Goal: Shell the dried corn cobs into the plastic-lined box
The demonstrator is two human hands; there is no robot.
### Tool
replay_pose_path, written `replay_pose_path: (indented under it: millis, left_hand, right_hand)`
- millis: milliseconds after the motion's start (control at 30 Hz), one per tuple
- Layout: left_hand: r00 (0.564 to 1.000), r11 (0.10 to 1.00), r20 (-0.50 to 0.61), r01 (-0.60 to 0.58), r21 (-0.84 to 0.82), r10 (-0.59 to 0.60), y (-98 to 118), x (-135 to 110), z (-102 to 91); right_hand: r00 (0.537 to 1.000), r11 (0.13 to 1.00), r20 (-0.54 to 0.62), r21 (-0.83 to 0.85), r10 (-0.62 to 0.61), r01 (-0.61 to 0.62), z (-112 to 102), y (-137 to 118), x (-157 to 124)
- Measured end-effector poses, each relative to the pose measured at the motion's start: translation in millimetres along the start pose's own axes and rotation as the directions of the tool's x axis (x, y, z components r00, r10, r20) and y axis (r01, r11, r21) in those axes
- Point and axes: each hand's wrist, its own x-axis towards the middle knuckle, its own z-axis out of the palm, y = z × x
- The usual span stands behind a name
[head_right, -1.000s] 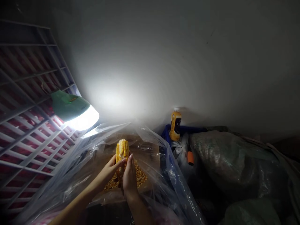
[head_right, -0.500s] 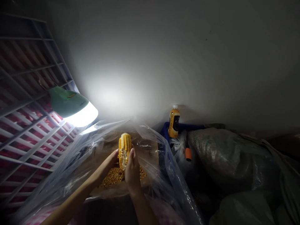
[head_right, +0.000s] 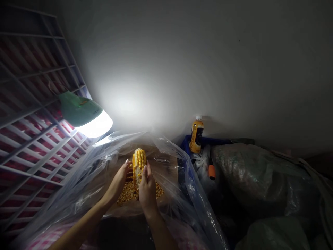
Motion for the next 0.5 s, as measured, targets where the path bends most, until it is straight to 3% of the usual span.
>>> replay_pose_path:
  millis: [133,300,400,500]
  left_hand:
    - [0.996,0.988,-0.031,-0.081,0.134,0.086,3.1,-0.5,1.7]
    - [0.98,0.957,-0.077,-0.158,0.243,0.181,0.7,-2.8,3.6]
    - [0.977,0.968,-0.078,-0.185,0.173,0.2,-0.2,-0.8,2.8]
    - [0.992,0.991,-0.056,-0.112,0.068,0.116,0.3,2.1,1.7]
  right_hand:
    - [0.998,1.0,0.065,-0.005,-0.002,0.002,6.6,3.3,-1.0]
    - [0.998,1.0,0.056,0.02,-0.02,0.019,7.8,3.4,-1.1]
    - [0.999,1.0,0.048,0.022,0.01,-0.011,4.1,1.7,-0.4]
    - [0.999,1.0,0.045,-0.007,-0.02,0.021,3.3,0.4,-2.2]
